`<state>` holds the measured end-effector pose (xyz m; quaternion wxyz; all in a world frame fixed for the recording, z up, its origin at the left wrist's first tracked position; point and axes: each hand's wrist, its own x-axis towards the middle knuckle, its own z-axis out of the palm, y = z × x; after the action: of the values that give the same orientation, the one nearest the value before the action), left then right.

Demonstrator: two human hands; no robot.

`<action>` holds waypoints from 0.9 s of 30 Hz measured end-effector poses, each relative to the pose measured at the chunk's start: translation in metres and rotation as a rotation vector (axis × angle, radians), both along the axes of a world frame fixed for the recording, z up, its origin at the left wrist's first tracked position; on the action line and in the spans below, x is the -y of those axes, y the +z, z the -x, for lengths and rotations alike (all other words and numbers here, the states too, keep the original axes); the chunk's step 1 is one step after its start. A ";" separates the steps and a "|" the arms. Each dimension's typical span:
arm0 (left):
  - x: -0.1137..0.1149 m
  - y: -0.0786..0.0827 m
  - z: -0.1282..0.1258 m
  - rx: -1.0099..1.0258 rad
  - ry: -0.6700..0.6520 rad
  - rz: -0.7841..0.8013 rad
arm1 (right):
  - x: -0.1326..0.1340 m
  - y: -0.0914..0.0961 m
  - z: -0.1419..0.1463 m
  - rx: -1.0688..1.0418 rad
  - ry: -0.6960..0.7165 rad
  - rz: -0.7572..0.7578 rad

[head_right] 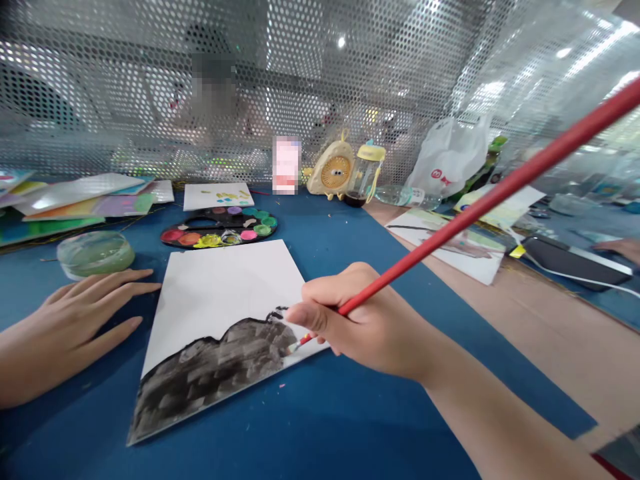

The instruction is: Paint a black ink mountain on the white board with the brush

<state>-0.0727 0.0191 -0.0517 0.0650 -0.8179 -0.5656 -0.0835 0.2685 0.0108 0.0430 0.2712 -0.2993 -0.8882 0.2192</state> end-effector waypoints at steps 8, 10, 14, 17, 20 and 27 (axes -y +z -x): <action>0.001 -0.002 0.002 -0.002 -0.009 0.003 | 0.000 -0.002 -0.004 -0.002 -0.005 0.024; 0.001 -0.002 0.002 -0.002 -0.009 -0.001 | 0.000 -0.001 -0.004 0.069 0.033 -0.014; 0.000 -0.003 0.001 0.011 -0.004 -0.006 | -0.001 0.002 -0.004 0.101 0.055 -0.068; 0.000 -0.003 0.001 0.006 -0.007 -0.009 | -0.001 0.002 -0.003 0.030 0.061 -0.058; 0.000 -0.004 0.003 -0.006 -0.018 -0.002 | -0.001 0.000 -0.003 0.048 0.113 0.007; -0.001 -0.003 0.001 -0.017 -0.011 -0.008 | -0.001 -0.001 -0.003 0.008 0.083 -0.015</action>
<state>-0.0741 0.0204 -0.0543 0.0726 -0.8215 -0.5600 -0.0794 0.2719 0.0117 0.0421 0.2606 -0.2608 -0.9026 0.2223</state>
